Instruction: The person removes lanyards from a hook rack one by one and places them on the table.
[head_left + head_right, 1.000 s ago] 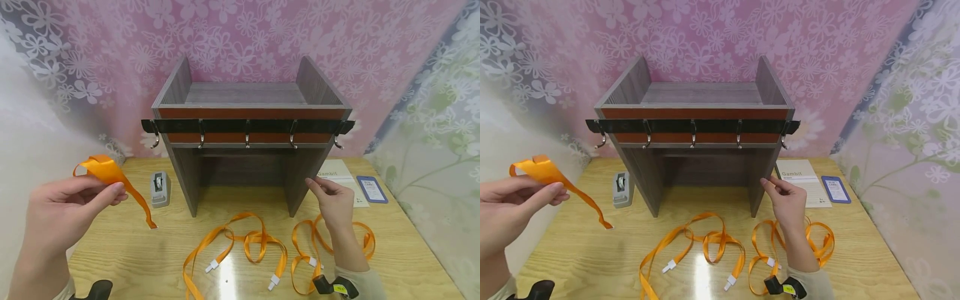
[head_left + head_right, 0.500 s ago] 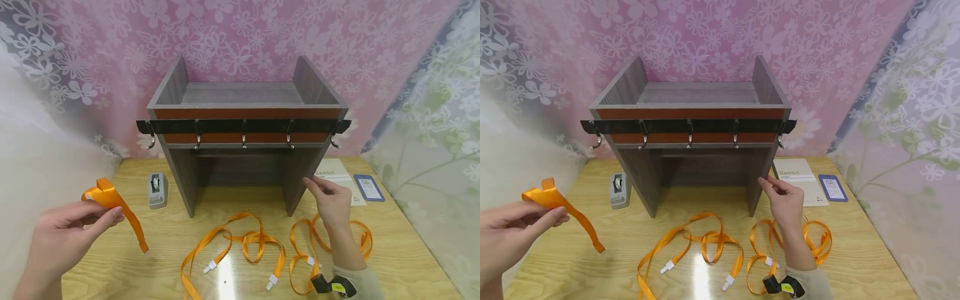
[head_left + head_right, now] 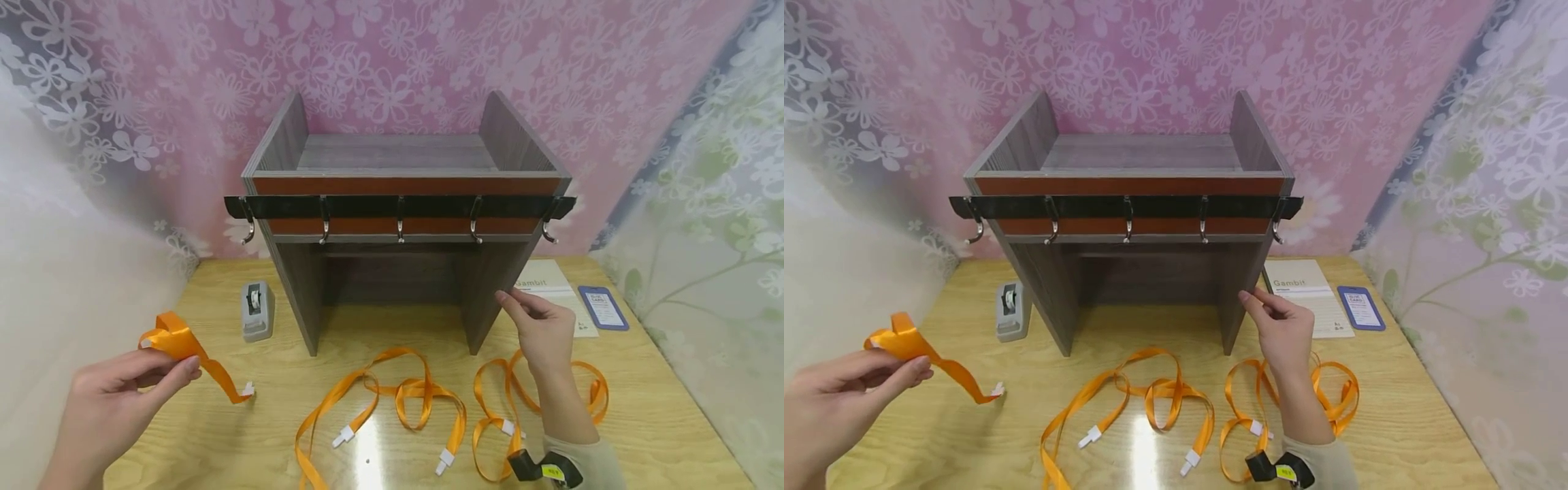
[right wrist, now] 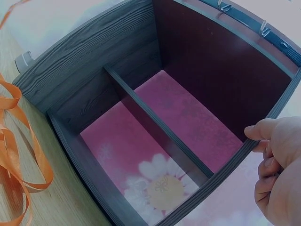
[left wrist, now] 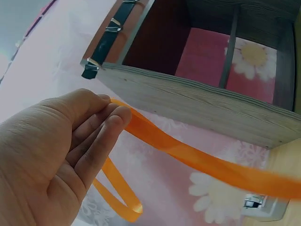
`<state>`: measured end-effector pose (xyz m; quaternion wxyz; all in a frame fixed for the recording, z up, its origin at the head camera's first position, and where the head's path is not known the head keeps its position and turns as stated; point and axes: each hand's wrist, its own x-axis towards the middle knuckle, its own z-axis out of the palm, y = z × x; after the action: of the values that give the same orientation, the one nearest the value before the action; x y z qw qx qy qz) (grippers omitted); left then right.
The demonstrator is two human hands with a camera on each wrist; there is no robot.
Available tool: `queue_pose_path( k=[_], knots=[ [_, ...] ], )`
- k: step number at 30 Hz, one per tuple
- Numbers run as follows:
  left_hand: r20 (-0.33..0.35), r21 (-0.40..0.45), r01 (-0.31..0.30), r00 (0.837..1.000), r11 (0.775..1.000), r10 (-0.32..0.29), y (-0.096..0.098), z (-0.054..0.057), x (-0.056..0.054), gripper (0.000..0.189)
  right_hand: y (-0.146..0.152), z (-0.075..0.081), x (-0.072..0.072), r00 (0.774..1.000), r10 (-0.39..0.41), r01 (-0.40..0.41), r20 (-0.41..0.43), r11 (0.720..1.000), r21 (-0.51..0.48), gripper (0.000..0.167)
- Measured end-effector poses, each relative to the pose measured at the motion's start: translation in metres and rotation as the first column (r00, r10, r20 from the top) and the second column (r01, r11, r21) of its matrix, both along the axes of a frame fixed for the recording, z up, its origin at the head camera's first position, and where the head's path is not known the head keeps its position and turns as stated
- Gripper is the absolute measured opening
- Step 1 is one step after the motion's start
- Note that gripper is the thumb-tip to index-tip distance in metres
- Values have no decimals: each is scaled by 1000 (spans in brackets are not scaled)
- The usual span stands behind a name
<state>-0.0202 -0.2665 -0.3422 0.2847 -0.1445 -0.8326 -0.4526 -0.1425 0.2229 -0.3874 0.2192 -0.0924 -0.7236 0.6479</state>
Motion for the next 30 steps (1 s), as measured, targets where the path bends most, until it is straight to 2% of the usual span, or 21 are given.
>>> queue_pose_path(
  k=[2, 7, 11, 14, 19, 22, 25, 30],
  knots=[
    [13, 10, 18, 1000, 1000, -18, 0, -6, -2, 26, 0, 0, 0, 1000, -3, 3, -4, 1000, 9, 21],
    [125, 52, 33, 991, 998, -39, -2, -25, -3, 21, 0, 1, 0, 1000, 0, 0, -5, 1000, 11, 21],
    [205, 98, -5, 979, 995, -16, -2, -45, 3, 16, -2, 1, 0, 1000, 8, -8, 13, 1000, 15, 23],
    [268, 117, -38, 963, 992, 5, 0, -60, 8, 13, -2, 0, 0, 1000, 5, -5, 24, 1000, 18, 22],
    [284, 133, -29, 959, 991, -10, 2, -76, 9, 12, -2, -1, -1, 1000, -9, 9, 15, 1000, -5, 18],
    [296, 120, -47, 955, 992, 10, 5, -82, 7, 11, -2, 0, -2, 1000, -13, 13, 16, 1000, 5, 19],
    [349, 128, -76, 937, 989, 27, 8, -88, 6, 8, -2, 0, -1, 999, -22, 21, 25, 1000, 23, 21],
    [442, 121, -106, 896, 987, 42, 12, -96, 6, 3, -3, -4, 3, 999, -23, 24, 24, 1000, -18, 20]
  ],
)
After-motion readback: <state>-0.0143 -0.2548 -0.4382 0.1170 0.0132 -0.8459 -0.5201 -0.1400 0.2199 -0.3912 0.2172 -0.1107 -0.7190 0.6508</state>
